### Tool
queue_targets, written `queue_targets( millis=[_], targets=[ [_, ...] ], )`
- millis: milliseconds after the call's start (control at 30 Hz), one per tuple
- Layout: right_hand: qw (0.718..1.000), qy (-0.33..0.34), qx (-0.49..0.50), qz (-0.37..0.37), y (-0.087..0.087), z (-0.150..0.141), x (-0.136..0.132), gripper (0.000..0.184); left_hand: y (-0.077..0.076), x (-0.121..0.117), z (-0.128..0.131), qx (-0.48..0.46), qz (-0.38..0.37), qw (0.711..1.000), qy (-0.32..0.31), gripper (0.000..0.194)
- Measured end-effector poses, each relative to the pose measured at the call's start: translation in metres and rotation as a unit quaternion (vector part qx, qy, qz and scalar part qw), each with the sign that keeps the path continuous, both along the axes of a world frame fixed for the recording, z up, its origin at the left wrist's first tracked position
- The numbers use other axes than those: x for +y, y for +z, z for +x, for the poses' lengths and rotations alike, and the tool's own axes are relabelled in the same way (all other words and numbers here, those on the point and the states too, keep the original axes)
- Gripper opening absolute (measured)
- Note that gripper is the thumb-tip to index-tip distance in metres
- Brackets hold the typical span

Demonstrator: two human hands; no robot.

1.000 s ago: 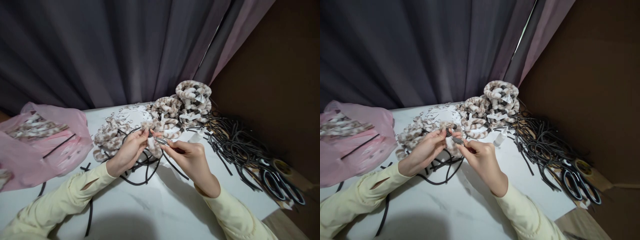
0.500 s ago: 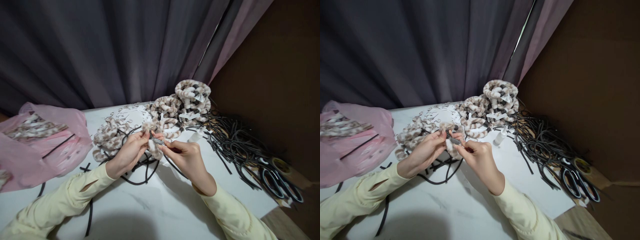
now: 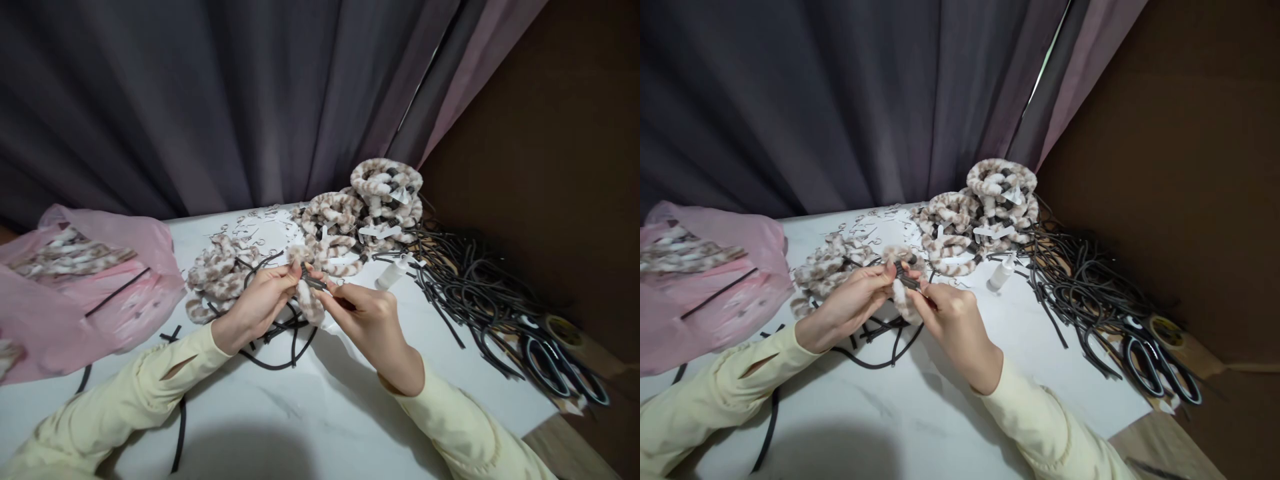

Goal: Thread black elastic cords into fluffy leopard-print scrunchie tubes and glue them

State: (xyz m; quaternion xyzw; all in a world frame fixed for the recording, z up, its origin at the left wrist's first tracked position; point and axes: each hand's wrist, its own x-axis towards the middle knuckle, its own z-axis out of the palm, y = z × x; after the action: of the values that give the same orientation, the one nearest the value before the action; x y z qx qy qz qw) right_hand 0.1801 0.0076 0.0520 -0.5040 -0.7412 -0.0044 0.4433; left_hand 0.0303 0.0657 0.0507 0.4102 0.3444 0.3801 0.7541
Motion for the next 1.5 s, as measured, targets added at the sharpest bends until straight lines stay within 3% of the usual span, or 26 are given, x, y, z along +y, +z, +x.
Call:
queue_targets(
  millis=[133,300,633,933,1233,1367,1500],
  targets=[
    [0.997,-0.022,-0.066,0.021,-0.002,-0.007,0.0,0.024,0.001,-0.001,0.001,0.001,0.0,0.999,0.038,0.013],
    [0.987,-0.042,-0.149,0.033,-0.007,-0.011,0.003,0.025,0.001,0.002,0.001,0.013,-0.007,0.998,0.062,0.012],
    [0.997,-0.014,-0.067,-0.029,-0.004,-0.002,0.002,0.027,-0.006,0.009,0.0,0.026,-0.035,0.998,0.042,0.013],
    [0.996,-0.007,-0.067,-0.05,-0.006,-0.002,0.004,0.029,-0.006,0.011,0.001,0.008,-0.053,0.998,0.037,0.012],
    [0.985,-0.029,-0.147,-0.087,-0.019,-0.007,0.007,0.025,-0.019,0.011,0.001,0.037,-0.064,0.996,0.057,0.018],
    [0.975,-0.052,-0.211,-0.051,-0.022,-0.013,0.009,0.023,-0.025,0.012,0.002,0.047,-0.047,0.996,0.061,0.02],
    [0.967,-0.065,-0.245,-0.025,-0.022,-0.011,0.012,0.025,-0.022,0.015,0.001,0.035,-0.045,0.997,0.057,0.018]
  ],
)
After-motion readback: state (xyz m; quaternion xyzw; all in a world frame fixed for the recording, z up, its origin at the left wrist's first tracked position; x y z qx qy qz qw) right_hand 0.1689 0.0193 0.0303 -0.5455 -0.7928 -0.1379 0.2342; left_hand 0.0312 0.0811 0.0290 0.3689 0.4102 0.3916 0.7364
